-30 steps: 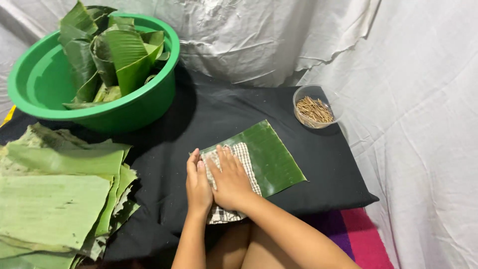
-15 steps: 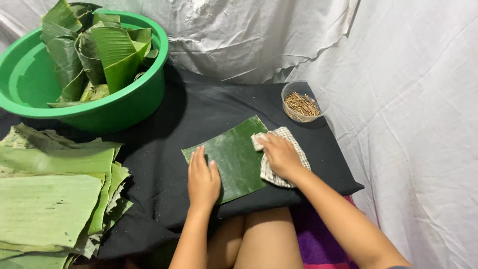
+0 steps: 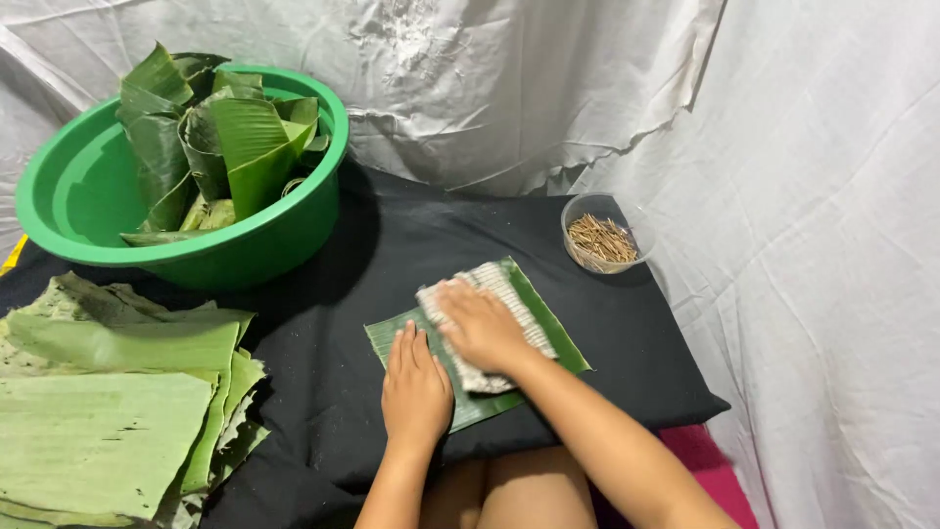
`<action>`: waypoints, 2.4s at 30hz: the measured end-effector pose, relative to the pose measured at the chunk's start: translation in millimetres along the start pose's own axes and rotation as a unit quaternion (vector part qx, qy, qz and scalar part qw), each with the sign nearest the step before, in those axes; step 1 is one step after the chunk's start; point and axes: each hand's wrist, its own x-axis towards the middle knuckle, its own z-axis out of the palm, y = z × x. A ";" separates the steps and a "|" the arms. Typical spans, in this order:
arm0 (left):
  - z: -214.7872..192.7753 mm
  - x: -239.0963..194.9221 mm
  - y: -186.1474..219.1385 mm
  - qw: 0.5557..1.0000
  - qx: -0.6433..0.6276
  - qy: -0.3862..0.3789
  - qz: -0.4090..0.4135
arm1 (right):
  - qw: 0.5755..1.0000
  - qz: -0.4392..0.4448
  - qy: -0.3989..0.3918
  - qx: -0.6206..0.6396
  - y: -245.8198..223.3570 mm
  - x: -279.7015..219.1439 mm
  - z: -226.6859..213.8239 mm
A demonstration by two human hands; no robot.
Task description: Cleaning banana leaves with a cloth and rolling them into cones
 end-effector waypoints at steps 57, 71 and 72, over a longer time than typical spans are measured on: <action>-49.1 43.6 -132.4 0.885 -0.313 -0.308 -0.152 | 0.982 0.051 0.152 0.095 71.5 29.1 -22.9; -113.8 39.2 -81.7 0.866 -0.446 -0.180 -0.141 | 0.822 0.000 0.110 0.558 -16.4 21.9 -11.6; -116.6 37.7 -82.4 0.879 -0.420 -0.181 -0.137 | 0.795 0.065 0.098 0.595 -12.8 21.1 2.8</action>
